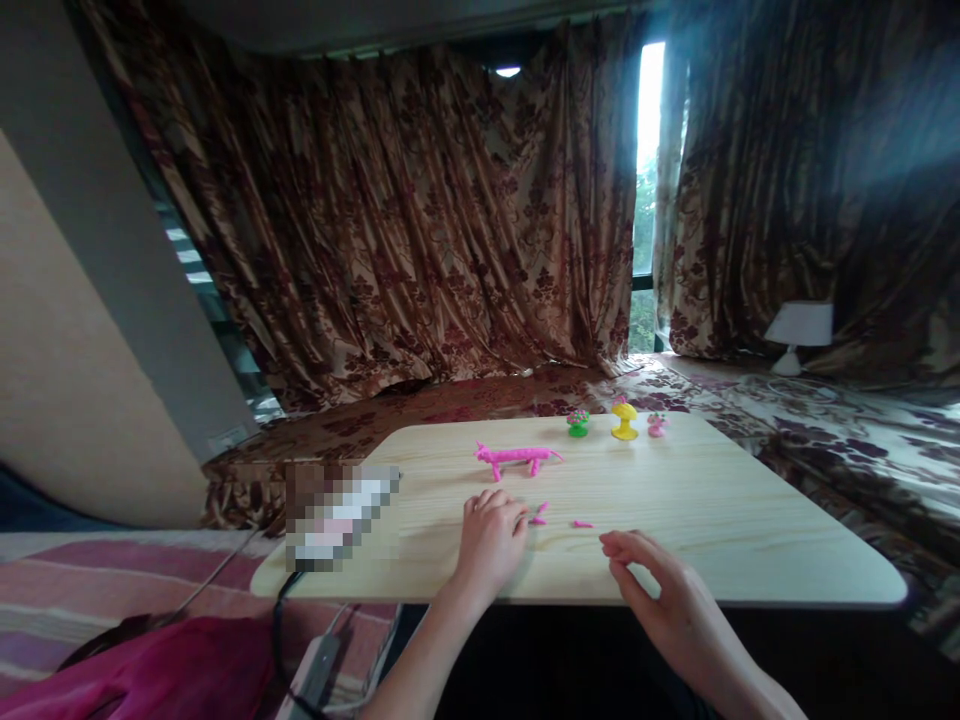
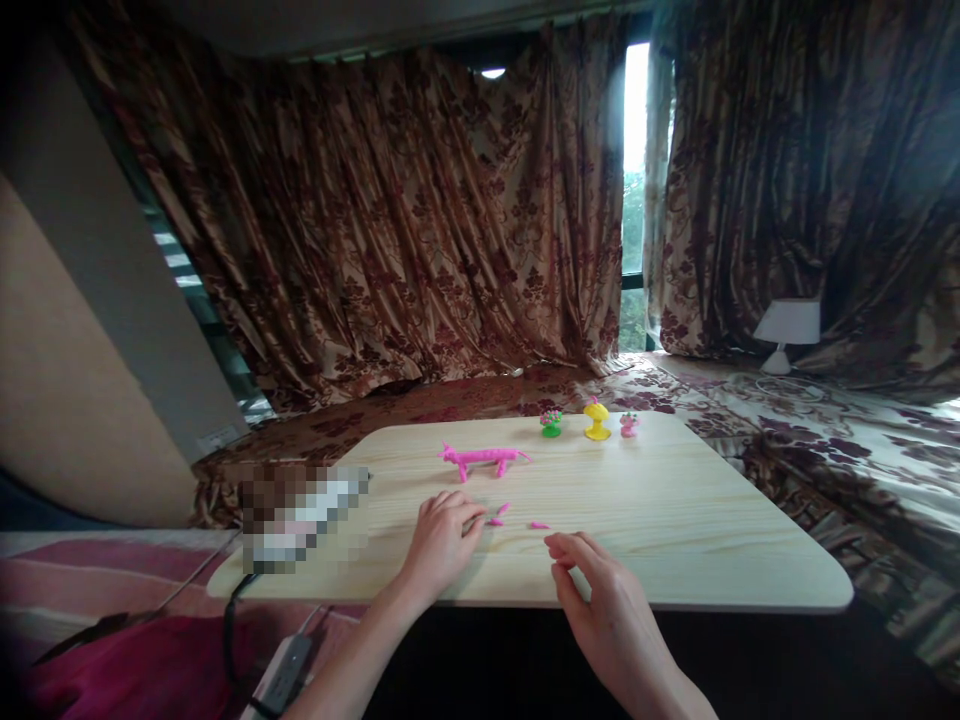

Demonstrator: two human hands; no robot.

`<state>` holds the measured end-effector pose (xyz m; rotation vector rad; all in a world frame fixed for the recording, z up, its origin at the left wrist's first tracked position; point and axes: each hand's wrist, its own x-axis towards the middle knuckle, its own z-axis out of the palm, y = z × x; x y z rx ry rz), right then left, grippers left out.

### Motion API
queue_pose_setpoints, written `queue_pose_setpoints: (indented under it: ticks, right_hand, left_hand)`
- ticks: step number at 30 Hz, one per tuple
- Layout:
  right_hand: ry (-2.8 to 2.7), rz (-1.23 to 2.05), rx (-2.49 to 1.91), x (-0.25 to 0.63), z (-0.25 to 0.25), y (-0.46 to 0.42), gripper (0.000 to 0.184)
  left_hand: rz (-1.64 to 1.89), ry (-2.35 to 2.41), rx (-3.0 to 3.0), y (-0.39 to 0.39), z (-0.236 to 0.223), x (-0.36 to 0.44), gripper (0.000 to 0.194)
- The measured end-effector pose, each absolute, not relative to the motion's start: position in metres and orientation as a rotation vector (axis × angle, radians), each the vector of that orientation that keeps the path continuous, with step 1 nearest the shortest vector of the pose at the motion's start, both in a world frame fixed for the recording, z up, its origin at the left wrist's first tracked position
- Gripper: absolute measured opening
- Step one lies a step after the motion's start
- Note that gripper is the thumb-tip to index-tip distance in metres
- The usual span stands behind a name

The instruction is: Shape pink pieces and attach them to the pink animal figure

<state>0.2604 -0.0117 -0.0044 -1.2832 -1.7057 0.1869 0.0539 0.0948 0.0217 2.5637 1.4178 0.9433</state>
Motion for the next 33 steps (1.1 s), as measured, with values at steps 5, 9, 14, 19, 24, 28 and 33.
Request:
queue_pose_setpoints:
  ticks: [5, 9, 14, 19, 24, 28, 33]
  right_hand:
    - [-1.708, 0.152, -1.282, 0.265, -0.005, -0.014, 0.021]
    - [-1.723, 0.124, -1.251, 0.261, -0.007, -0.011, 0.020]
    - [-1.747, 0.162, -1.232, 0.253, -0.006, -0.011, 0.017]
    - [-1.750, 0.200, -1.204, 0.237, 0.006, -0.015, 0.022]
    - [-1.897, 0.207, -1.108, 0.211, 0.020, -0.018, 0.032]
    - [-1.894, 0.207, -1.083, 0.205, 0.020, -0.018, 0.024]
    - [-1.891, 0.158, -1.097, 0.207, 0.017, -0.015, 0.017]
  left_hand:
    - [0.841, 1.488, 2.550, 0.115, 0.040, 0.014, 0.026]
    - [0.734, 1.495, 2.498, 0.126, 0.040, -0.009, 0.016]
    - [0.747, 1.466, 2.398, 0.118, 0.037, -0.004, 0.012]
    - [0.877, 1.281, 2.253, 0.068, 0.051, 0.018, 0.015]
    - [0.840, 1.000, 2.089, 0.022, 0.057, 0.038, 0.020]
    - [0.850, 0.900, 1.839, 0.019, 0.052, 0.042, 0.022]
    - [0.838, 0.891, 1.781, 0.023, 0.048, 0.041, 0.024]
